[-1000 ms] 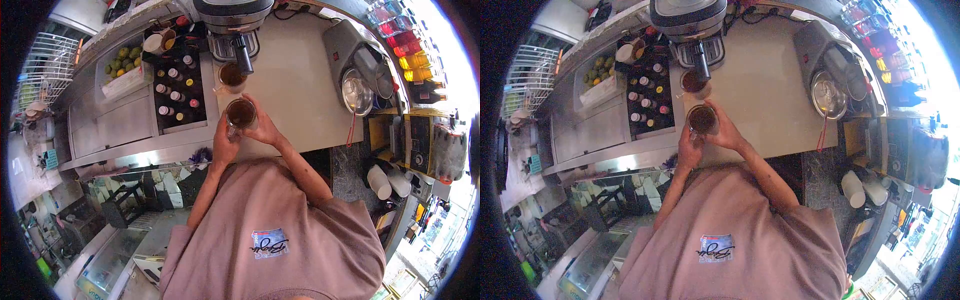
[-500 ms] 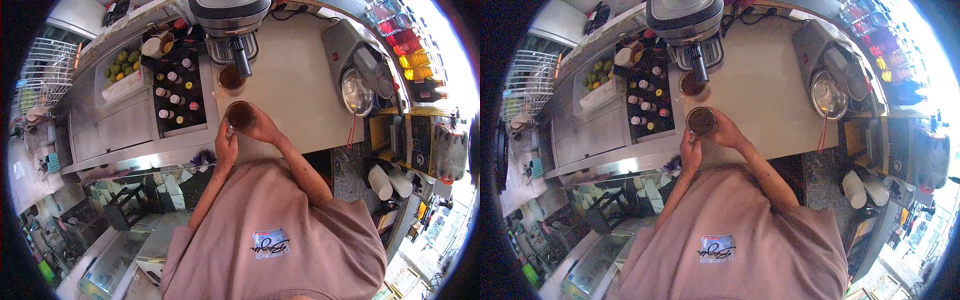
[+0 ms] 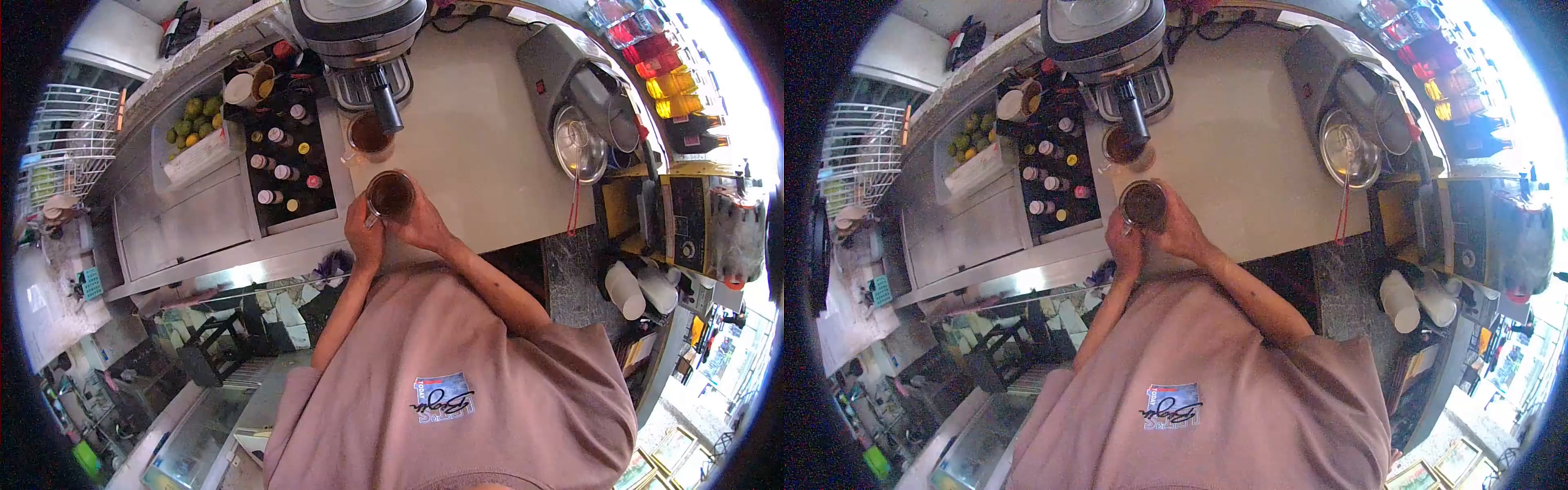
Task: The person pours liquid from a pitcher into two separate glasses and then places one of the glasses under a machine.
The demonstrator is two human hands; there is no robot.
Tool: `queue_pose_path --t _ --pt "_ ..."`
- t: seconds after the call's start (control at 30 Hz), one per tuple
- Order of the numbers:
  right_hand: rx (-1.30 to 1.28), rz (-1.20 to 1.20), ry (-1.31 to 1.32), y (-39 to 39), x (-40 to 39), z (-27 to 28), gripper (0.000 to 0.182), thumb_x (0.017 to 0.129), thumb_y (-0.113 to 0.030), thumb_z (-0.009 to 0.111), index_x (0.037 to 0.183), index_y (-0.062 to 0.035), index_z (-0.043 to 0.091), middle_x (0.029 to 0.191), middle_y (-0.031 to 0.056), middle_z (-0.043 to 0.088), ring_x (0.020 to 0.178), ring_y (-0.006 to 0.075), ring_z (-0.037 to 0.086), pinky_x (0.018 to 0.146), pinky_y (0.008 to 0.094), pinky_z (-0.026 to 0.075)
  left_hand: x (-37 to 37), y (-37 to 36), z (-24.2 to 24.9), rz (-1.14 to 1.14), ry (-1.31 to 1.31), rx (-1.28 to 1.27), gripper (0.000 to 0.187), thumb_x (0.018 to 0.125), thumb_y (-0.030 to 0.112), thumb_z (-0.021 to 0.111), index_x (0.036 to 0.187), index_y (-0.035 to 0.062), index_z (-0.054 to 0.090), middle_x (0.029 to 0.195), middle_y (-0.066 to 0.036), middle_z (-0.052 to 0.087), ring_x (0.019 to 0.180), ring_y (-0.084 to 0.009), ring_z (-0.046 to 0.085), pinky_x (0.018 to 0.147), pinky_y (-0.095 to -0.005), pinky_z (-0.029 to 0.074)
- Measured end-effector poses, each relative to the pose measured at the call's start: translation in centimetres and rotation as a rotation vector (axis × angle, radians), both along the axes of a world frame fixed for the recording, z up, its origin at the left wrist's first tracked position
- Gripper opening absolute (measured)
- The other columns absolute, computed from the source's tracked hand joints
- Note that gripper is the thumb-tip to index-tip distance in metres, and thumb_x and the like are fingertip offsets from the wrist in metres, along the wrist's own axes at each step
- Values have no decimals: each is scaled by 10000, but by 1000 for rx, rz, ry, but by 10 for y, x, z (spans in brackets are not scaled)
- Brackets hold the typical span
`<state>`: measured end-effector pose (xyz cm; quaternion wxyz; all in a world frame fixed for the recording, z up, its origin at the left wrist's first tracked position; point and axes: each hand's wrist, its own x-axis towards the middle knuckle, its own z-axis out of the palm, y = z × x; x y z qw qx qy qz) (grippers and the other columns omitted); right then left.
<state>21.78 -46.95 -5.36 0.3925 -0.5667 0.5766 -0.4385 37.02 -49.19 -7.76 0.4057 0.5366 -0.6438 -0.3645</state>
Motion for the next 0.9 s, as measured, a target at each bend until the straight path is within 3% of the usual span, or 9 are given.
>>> queue_pose_path --t 0.17,0.27,0.57,0.67,0.9 --pt "-34 -67 38 2 4 -5 716 828 -176 813 1427 -20 454 1405 169 541 1320 332 535 1112 420 430 6 -8 -2 -57 -127 -52 416 856 16 667 1269 63 663 1182 -135 700 1099 -327 659 956 -409 518" --pt "-60 -119 187 6 2 -4 705 832 -183 814 1422 -29 461 1386 178 555 1302 354 544 1090 432 450 10 -15 -10 -77 -122 -54 394 859 23 679 1251 64 683 1169 -126 716 1093 -313 670 955 -406 524" --pt "56 -190 243 -1 7 -8 744 802 -249 861 1407 -39 481 1322 172 604 1238 367 582 1028 446 490 12 -35 -9 -141 -59 -24 333 873 51 703 1206 53 718 1141 -128 740 1054 -299 694 920 -398 539" --pt "44 -207 192 -1 6 3 733 804 -254 862 1400 -42 491 1322 166 612 1232 361 592 1024 437 496 9 -35 7 -148 -112 -46 336 873 47 703 1209 52 717 1136 -132 741 1040 -301 699 890 -391 546" --pt "9 -170 165 -5 1 9 751 801 -281 871 1403 -42 491 1338 164 620 1245 347 598 1028 434 502 11 -32 -10 -114 -68 -70 354 862 11 678 1211 58 712 1082 -153 737 1031 -318 702 875 -399 548"
